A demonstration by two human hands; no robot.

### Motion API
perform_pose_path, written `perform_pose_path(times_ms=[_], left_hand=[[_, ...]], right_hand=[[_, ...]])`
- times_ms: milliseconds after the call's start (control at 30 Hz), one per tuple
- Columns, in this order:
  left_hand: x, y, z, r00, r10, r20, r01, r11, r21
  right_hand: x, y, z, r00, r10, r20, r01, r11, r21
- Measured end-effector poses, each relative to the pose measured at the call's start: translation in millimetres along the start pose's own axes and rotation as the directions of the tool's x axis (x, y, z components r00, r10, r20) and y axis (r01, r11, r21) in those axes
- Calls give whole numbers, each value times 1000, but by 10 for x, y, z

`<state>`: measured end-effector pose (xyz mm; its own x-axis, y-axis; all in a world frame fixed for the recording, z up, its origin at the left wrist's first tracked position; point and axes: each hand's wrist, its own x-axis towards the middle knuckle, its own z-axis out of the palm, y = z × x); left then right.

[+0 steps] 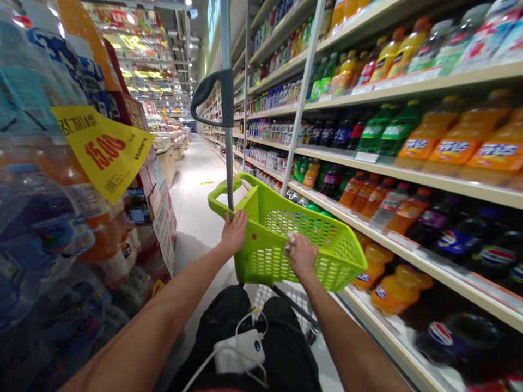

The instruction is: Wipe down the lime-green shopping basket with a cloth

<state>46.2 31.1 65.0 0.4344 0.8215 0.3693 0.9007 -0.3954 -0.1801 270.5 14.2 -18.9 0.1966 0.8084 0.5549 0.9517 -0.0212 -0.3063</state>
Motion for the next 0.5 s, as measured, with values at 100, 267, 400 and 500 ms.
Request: perform_pose_path(times_ms=[100, 267, 400, 500], left_hand=[[-6, -28, -9, 1000, 14, -12, -14, 1000, -4], [-25, -176, -29, 999, 19, -29, -19, 1000, -3], [-22, -266, -42, 998, 66, -8, -66, 998, 2], [-10, -281, -60, 998, 65, -3, -65, 998, -4]], right_hand=[[121, -547, 90, 993, -119, -1, 118, 988, 96], [215, -873, 103, 982, -189, 9, 187, 977, 103], [209, -699, 15, 1000, -2, 0, 2, 997, 72], [244, -783, -4, 999, -5, 32, 1, 990, 141]])
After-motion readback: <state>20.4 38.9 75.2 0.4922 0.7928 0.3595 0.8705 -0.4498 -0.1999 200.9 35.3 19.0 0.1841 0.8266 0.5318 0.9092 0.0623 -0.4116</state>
